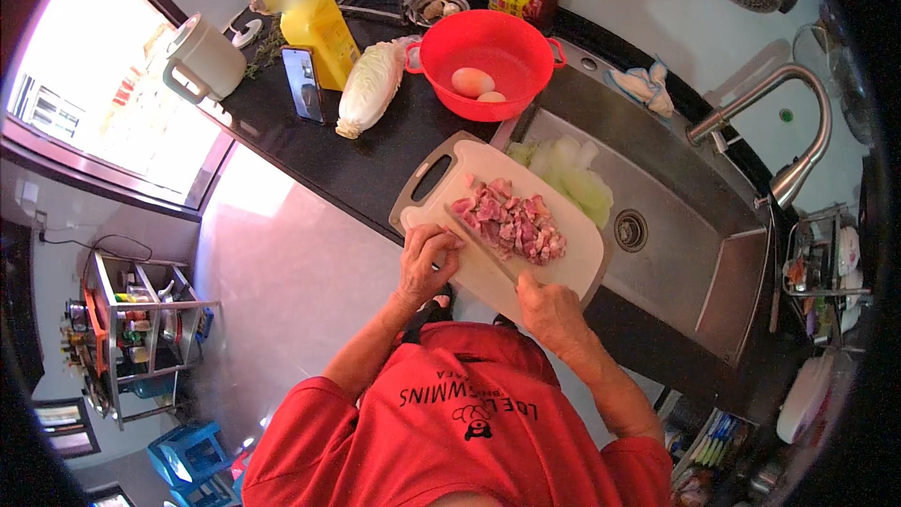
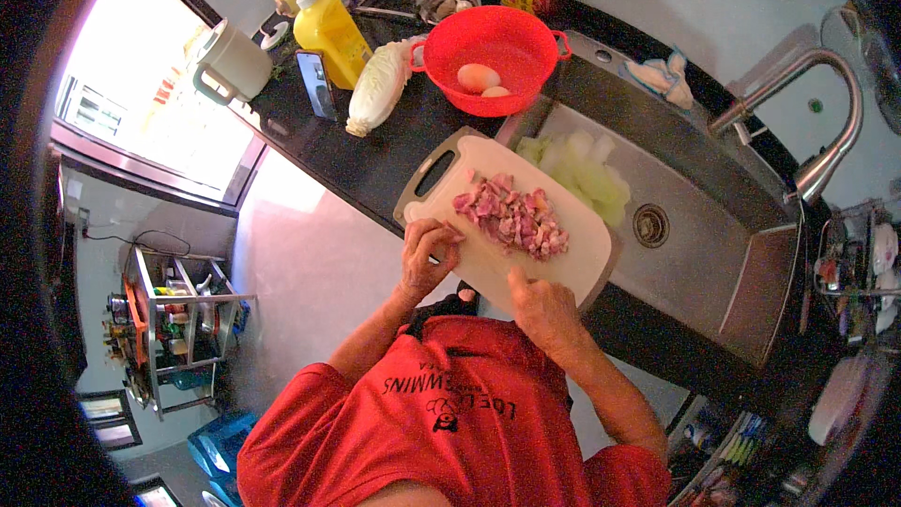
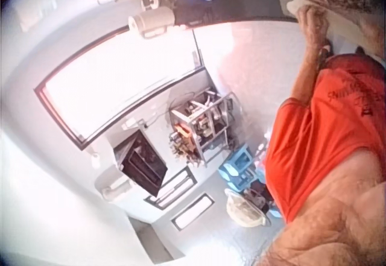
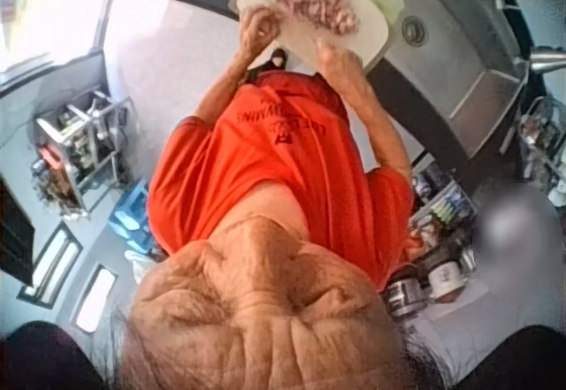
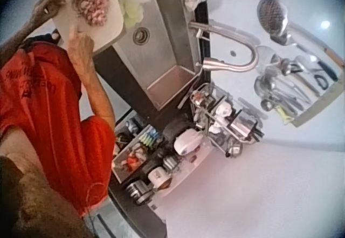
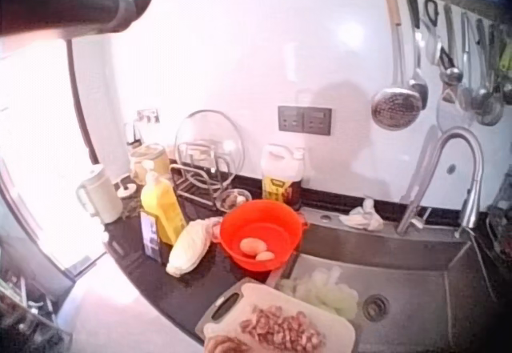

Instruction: The person chops raw meat into small pieces on a white cutting board using a cleaver. After chopping, they gather the meat and transfer it into a small metal bowl.

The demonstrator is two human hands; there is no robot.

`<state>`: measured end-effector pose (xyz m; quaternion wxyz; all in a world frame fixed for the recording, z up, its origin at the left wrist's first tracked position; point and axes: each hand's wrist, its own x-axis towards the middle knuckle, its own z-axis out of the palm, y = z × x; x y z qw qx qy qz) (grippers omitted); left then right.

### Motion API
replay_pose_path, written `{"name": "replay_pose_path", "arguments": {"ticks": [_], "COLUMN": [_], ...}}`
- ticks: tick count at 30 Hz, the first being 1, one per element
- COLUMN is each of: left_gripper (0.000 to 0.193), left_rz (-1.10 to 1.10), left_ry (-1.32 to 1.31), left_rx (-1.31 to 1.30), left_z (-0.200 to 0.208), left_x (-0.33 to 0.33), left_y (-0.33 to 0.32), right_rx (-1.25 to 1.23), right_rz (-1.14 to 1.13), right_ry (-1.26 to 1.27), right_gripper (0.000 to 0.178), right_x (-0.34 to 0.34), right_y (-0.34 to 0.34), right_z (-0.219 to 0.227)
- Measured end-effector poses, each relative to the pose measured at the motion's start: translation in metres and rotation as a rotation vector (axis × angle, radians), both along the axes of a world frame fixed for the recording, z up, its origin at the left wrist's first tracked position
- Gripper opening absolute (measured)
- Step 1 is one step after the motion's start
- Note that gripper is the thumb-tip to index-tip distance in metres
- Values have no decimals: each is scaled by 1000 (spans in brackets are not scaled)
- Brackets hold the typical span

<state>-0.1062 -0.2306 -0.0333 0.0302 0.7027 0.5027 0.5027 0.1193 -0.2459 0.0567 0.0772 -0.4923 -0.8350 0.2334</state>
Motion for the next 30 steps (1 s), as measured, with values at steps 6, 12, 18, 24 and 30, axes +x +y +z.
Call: {"name": "replay_pose_path", "arguments": {"ticks": [6,12,18,24,30], "left_gripper": [27,28,26,27,26], "left_rz": [9,-2,-15,-35,1], "left_ry": [-23,-23,-53,-65,-95], "left_rx": [-21,-55,-69,-77,-84], "left_z": [4,3,-3,-3,-4], "left_x": [1,-3,-6,-6,-5], "left_y": [-1,-1,0,2,2], "right_rx": [119,86,31,67,71], "right_rz": [96,104,133,93,185], "right_ry": [-37,-41,-19,76,104], "right_gripper": [8,7,8,6,18], "right_x": [5,2,-14,-48,-71], "right_y": [-13,-8,8,30,52], "right_z": [2,1,3,-10,-9]}}
